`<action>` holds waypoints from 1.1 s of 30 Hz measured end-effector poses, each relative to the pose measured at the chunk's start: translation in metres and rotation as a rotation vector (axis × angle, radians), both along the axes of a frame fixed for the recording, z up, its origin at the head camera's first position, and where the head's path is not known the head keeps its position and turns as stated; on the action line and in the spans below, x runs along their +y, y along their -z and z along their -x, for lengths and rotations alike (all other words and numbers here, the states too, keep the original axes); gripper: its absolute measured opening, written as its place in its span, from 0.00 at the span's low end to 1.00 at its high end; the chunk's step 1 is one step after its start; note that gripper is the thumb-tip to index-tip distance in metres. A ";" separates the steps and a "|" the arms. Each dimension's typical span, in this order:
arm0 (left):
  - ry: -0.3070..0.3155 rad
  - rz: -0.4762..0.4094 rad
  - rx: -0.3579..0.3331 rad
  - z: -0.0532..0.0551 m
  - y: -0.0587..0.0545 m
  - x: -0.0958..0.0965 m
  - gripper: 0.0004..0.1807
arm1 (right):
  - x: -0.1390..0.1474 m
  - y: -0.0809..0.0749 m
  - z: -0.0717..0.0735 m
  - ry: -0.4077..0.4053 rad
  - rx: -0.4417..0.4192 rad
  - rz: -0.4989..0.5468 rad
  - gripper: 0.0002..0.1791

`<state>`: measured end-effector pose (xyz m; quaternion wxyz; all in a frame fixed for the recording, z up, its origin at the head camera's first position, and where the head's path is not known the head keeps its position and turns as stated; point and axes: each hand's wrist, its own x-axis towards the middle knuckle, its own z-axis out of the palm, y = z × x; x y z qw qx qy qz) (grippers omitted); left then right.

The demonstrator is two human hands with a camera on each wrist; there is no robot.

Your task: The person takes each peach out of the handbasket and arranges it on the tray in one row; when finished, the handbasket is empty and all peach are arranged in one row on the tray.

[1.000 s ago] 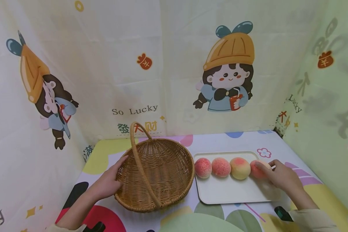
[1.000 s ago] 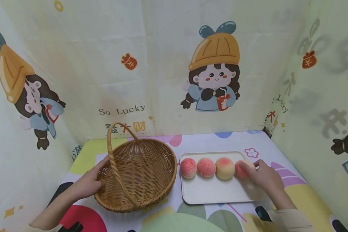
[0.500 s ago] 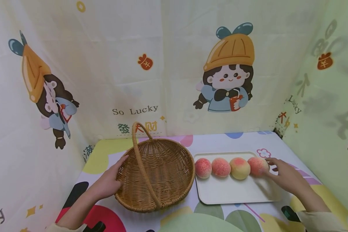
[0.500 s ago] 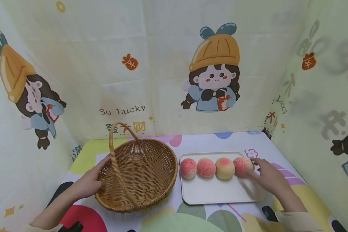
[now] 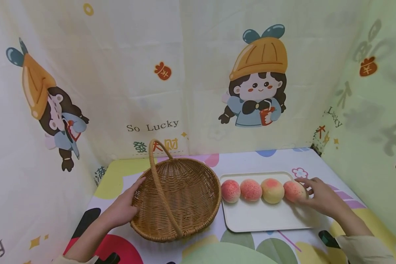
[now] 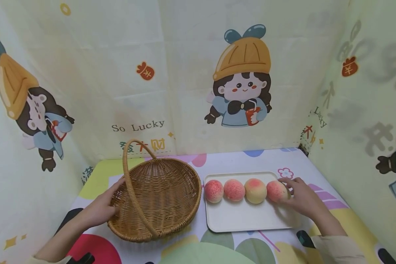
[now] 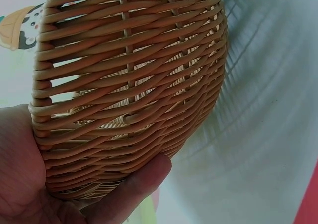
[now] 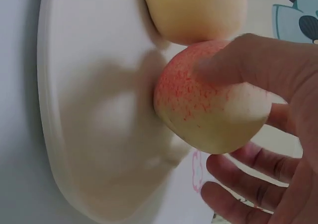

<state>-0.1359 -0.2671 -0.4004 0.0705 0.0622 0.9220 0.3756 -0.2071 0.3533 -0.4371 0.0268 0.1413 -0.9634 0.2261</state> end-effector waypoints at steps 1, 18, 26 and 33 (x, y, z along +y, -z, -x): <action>-0.001 0.001 0.000 0.000 0.000 0.000 0.51 | 0.000 0.000 -0.001 0.003 -0.012 -0.004 0.44; 0.001 0.017 0.016 0.000 0.003 -0.003 0.52 | -0.005 0.019 0.003 0.098 -0.081 0.122 0.47; -0.002 0.004 0.007 0.001 0.001 -0.002 0.52 | -0.005 0.016 0.000 0.108 -0.050 0.080 0.47; 0.013 0.023 0.029 0.001 0.001 -0.002 0.52 | -0.002 0.016 -0.002 0.072 -0.054 -0.012 0.51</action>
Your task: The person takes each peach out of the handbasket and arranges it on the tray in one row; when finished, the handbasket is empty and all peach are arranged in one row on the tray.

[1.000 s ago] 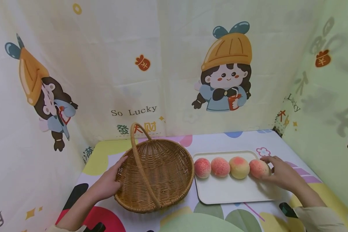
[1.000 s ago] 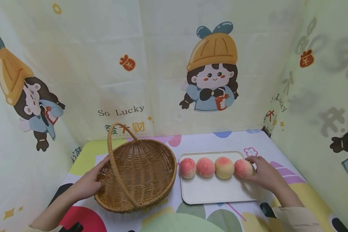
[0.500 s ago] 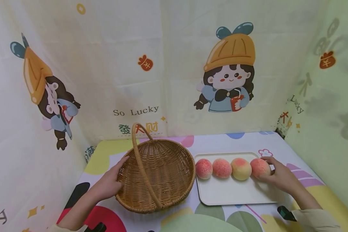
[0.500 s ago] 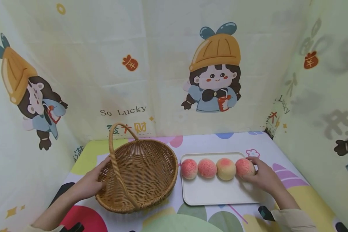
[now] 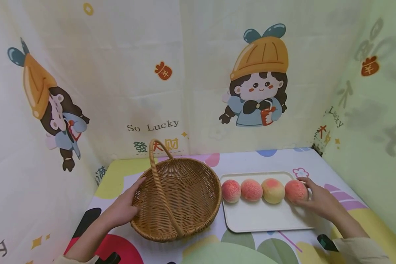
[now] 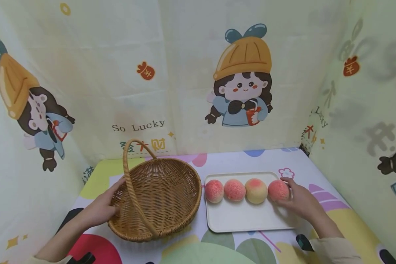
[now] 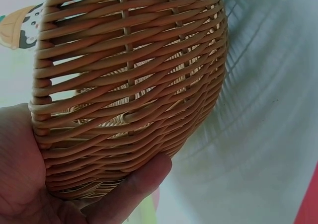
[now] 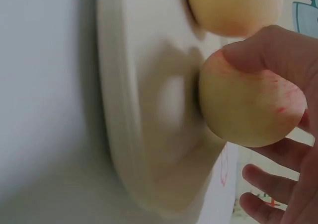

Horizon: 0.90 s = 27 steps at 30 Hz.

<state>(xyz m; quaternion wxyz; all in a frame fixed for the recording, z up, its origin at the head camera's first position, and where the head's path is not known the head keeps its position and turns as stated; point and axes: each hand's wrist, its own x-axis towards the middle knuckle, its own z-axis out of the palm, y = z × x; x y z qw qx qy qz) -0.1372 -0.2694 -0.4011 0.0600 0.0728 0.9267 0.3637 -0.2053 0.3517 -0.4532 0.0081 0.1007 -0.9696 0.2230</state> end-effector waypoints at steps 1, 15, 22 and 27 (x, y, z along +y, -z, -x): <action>0.000 0.000 0.000 0.000 0.000 0.000 0.52 | 0.001 0.001 0.000 -0.014 0.003 -0.006 0.52; -0.001 -0.005 -0.001 0.002 0.002 0.001 0.51 | 0.001 0.012 0.008 -0.031 0.010 0.014 0.52; -0.002 -0.004 -0.011 0.003 0.002 0.002 0.52 | -0.003 0.004 0.005 -0.038 -0.015 0.065 0.59; 0.003 0.005 -0.020 0.004 -0.001 0.003 0.52 | -0.010 -0.014 0.008 -0.052 0.011 0.137 0.56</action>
